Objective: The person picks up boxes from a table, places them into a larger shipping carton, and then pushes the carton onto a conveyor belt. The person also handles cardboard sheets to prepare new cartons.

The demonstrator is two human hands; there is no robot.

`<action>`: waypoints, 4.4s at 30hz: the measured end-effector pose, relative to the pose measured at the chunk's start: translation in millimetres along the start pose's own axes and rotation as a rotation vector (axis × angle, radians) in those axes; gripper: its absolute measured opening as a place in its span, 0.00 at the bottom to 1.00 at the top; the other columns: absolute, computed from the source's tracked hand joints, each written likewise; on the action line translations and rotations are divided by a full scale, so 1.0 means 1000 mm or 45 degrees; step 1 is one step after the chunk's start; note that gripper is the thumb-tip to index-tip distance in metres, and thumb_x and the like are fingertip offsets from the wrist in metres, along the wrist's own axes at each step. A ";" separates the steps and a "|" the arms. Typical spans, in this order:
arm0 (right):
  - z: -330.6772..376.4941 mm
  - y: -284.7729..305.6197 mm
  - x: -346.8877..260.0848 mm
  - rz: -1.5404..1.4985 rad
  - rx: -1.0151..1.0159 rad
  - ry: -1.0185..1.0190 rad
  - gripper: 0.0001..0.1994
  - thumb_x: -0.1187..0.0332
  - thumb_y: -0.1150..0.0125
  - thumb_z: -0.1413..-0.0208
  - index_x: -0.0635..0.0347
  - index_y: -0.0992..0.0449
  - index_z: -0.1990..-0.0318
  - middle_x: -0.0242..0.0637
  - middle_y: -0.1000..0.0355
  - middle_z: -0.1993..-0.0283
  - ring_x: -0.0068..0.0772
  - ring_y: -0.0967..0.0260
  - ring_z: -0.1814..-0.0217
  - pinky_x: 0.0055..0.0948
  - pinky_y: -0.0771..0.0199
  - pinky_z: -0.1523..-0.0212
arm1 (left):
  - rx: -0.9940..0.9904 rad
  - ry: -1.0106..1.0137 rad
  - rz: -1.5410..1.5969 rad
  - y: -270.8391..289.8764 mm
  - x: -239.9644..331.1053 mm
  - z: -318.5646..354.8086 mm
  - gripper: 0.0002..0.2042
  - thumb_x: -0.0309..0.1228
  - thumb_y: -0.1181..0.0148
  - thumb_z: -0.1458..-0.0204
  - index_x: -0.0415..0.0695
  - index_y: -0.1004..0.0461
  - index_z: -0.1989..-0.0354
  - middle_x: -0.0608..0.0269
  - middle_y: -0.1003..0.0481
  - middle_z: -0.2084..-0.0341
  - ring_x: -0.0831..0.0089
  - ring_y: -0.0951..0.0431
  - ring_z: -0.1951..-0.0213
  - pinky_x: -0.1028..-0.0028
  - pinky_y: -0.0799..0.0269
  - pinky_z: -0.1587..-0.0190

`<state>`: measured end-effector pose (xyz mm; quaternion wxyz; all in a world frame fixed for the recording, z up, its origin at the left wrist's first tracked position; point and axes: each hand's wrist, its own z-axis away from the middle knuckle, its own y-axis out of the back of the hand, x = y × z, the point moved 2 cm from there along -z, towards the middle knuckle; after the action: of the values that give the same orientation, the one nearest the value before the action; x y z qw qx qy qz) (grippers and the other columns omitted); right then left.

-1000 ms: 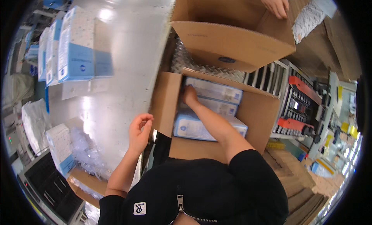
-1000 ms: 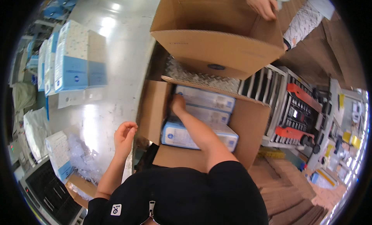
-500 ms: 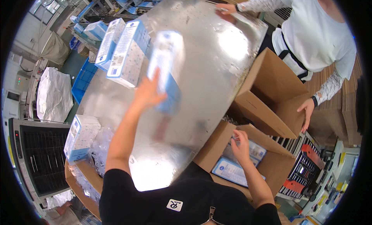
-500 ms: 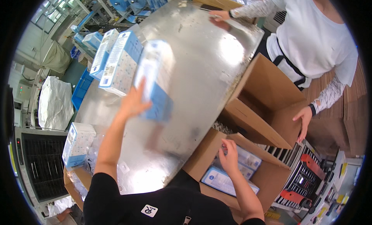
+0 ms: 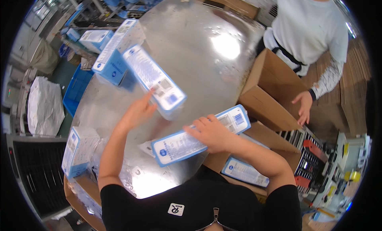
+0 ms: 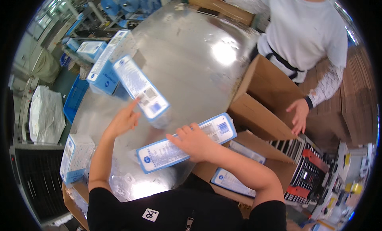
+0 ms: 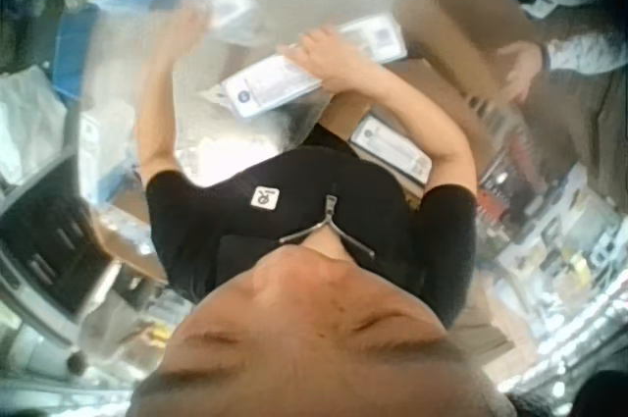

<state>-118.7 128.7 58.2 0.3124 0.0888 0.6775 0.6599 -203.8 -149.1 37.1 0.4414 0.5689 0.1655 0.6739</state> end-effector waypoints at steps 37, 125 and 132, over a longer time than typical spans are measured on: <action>0.332 -0.038 0.008 -0.034 0.231 -1.179 0.36 0.61 0.34 0.58 0.39 0.41 0.37 0.55 0.49 0.38 0.52 0.52 0.35 0.51 0.54 0.38 | -0.358 -1.801 -0.191 -0.335 0.206 0.042 0.13 0.26 0.41 0.61 0.43 0.29 0.63 0.55 0.28 0.59 0.59 0.28 0.55 0.62 0.33 0.54; 0.533 -0.335 -0.190 -0.991 1.543 -2.348 0.09 0.63 0.46 0.46 0.59 0.27 0.67 0.43 0.30 0.66 0.47 0.32 0.61 0.38 0.32 0.61 | -1.576 -0.205 0.439 -0.772 0.451 0.088 0.30 0.59 0.63 0.43 0.46 0.34 0.47 0.63 0.26 0.62 0.73 0.27 0.66 0.74 0.33 0.66; 0.528 -0.230 -0.283 -0.192 1.427 -2.607 0.05 0.67 0.43 0.49 0.57 0.28 0.68 0.39 0.30 0.68 0.45 0.32 0.61 0.39 0.31 0.62 | -2.449 -0.734 -0.835 -0.592 0.176 0.077 0.26 0.49 0.54 0.45 0.41 0.32 0.47 0.48 0.30 0.49 0.59 0.32 0.45 0.65 0.39 0.44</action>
<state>457.5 395.0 -39.0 0.6681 0.6639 0.3093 -0.1311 113.9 296.4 -260.2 0.8896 0.0455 -0.4039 0.2085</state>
